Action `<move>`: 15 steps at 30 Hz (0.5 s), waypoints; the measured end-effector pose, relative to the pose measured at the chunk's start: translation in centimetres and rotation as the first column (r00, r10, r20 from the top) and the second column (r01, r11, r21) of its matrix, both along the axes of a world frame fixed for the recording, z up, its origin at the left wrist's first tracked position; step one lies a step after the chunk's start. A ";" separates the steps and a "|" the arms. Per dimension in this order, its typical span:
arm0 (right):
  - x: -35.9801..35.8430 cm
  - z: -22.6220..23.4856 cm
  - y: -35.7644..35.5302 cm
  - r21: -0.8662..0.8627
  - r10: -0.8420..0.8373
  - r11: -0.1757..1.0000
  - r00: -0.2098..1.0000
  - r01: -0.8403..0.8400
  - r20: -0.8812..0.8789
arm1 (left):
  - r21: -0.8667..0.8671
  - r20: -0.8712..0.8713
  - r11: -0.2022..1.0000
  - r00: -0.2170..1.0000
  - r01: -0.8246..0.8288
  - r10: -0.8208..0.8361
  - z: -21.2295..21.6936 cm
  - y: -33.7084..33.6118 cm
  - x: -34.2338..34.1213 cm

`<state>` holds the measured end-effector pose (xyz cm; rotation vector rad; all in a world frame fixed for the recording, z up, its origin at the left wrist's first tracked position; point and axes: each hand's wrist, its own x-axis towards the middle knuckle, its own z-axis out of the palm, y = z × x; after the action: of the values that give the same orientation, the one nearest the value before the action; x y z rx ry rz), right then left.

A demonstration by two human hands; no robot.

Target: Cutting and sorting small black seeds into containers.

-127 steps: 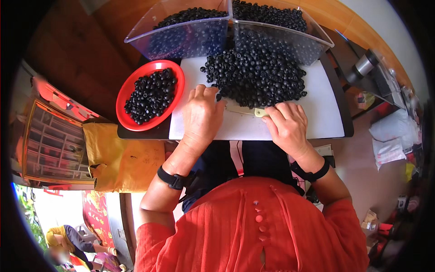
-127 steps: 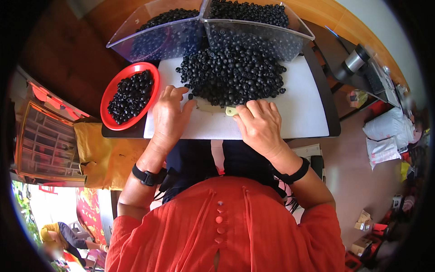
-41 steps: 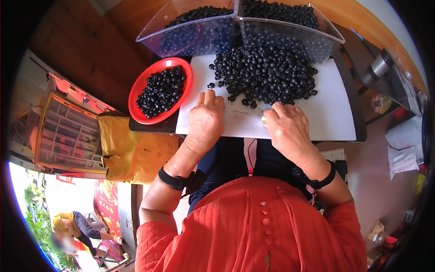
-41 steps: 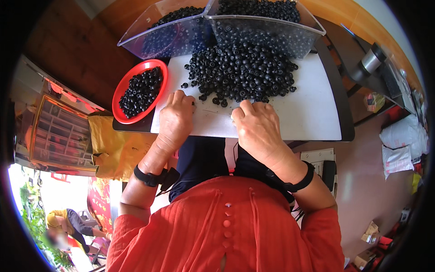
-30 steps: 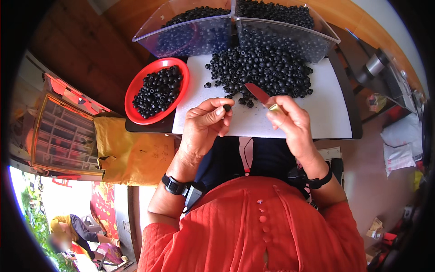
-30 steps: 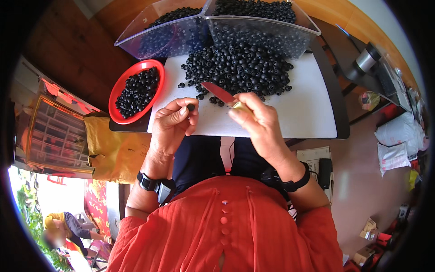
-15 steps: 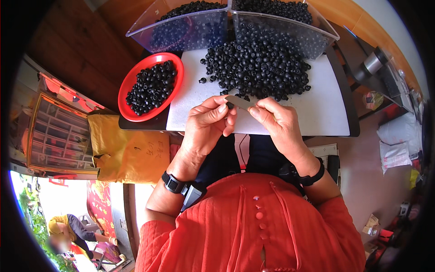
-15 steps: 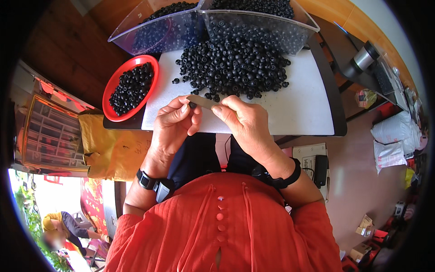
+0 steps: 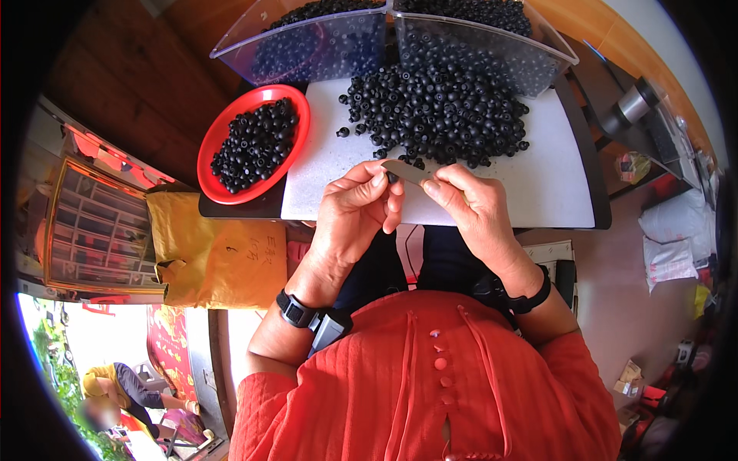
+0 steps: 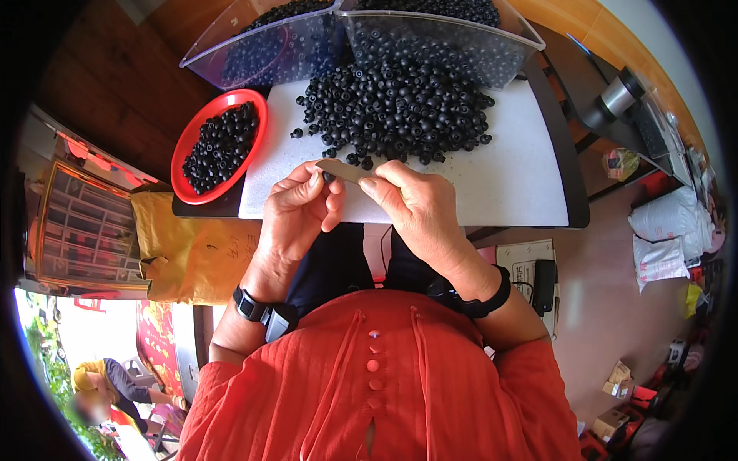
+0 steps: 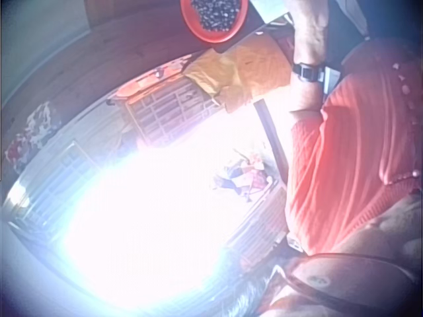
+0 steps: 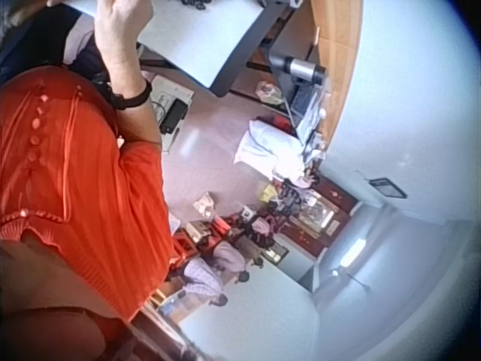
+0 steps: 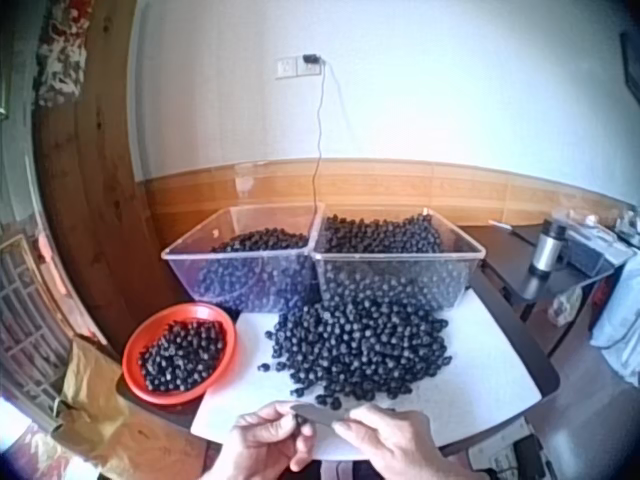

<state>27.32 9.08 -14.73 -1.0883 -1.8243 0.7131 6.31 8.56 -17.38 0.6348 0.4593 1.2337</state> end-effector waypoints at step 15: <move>-0.1 0.0 0.2 0.039 0.004 0.999 0.998 -0.006 0.056 | -0.058 0.024 0.998 1.000 0.004 -0.002 0.6 0.0 0.2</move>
<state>27.24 9.26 -14.71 -1.0881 -1.8810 0.6527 6.48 8.52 -16.78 0.5706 0.4729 1.2193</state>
